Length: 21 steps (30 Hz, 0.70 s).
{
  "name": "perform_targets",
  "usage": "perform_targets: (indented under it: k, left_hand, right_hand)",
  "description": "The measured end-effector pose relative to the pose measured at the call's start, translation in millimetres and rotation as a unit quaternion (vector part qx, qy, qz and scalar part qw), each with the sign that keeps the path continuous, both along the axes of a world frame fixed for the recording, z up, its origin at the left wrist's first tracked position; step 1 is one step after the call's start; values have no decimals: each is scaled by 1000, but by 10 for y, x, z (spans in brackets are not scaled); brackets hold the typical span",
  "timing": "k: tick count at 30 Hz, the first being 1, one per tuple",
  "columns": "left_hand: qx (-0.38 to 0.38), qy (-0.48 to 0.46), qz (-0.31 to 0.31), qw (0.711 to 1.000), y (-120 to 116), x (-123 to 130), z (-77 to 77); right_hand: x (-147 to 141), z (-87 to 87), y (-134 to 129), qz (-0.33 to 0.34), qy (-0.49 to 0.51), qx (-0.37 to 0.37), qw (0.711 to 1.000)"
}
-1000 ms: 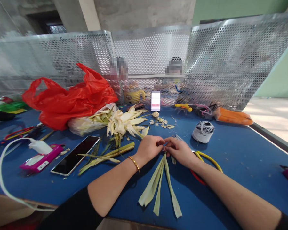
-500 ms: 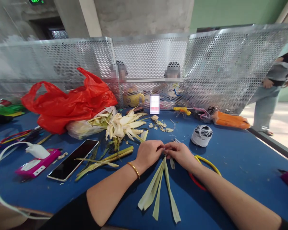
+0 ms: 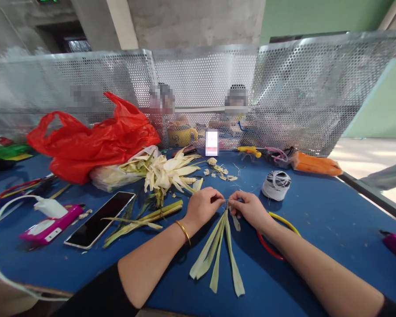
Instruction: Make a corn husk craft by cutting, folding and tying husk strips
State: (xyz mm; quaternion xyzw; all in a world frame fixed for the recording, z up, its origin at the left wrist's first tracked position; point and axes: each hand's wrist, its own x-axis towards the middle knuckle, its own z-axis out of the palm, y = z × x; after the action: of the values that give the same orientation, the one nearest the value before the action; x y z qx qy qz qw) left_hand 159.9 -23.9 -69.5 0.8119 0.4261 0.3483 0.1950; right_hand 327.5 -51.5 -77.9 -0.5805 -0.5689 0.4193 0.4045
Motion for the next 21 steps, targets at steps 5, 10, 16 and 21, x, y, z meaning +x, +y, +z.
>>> perform_targets:
  k: [5, 10, 16, 21]
  left_hand:
    - [-57, 4, 13, 998, 48, -29, 43]
    - [-106, 109, 76, 985, 115, -85, 78]
    - [-67, 166, 82, 980, 80, -83, 62]
    - [-133, 27, 58, 989, 94, -58, 59]
  right_hand:
    - [40, 63, 5, -5, -16, 23, 1000]
    - [94, 178, -15, 10, -2, 36, 999]
    - [21, 213, -92, 158, 216, -40, 963]
    - [-13, 114, -47, 116, 199, -23, 973]
